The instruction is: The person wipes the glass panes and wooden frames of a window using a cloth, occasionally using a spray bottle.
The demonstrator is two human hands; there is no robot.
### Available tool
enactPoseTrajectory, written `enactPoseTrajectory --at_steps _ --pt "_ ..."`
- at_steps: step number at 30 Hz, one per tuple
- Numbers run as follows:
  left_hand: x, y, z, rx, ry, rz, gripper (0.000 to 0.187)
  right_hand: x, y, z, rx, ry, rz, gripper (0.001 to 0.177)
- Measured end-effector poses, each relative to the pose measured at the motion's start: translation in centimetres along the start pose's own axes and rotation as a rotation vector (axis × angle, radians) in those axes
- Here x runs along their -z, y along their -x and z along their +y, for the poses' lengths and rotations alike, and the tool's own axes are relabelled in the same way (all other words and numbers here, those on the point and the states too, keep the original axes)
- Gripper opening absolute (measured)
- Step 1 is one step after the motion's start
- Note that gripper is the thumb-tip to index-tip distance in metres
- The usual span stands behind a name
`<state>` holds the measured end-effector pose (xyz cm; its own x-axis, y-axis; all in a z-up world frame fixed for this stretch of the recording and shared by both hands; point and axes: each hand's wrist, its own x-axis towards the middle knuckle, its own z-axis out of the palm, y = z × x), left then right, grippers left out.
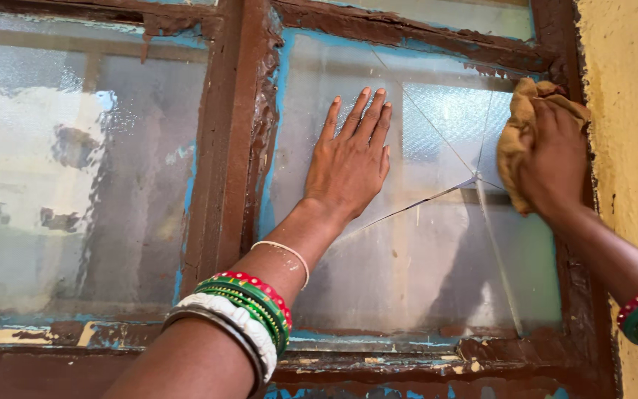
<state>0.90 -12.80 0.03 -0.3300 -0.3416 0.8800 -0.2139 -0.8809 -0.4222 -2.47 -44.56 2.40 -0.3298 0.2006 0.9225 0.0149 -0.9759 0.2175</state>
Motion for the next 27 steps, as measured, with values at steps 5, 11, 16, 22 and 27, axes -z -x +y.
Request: enactPoseTrajectory --at_steps 5,11,16,22,27 --pt "-0.2 -0.3 -0.4 -0.017 0.027 0.054 0.058 -0.2 0.1 -2.6 0.099 -0.036 -0.11 0.045" --pt "-0.7 -3.2 -4.4 -0.17 0.112 0.033 0.05 0.1 -1.6 -5.2 0.057 -0.046 0.066 0.044" --pt "-0.4 -1.6 -6.5 -0.179 0.126 0.109 0.044 -0.2 0.5 -12.6 0.01 -0.02 -0.21 0.049" --pt "0.1 -0.5 -6.5 -0.173 0.152 0.163 0.048 0.7 -0.1 -12.4 0.445 -0.121 -0.079 0.058" --pt "0.8 -0.2 -6.8 -0.084 0.409 0.174 0.037 -0.4 1.4 -15.6 0.138 -0.085 0.002 0.05"
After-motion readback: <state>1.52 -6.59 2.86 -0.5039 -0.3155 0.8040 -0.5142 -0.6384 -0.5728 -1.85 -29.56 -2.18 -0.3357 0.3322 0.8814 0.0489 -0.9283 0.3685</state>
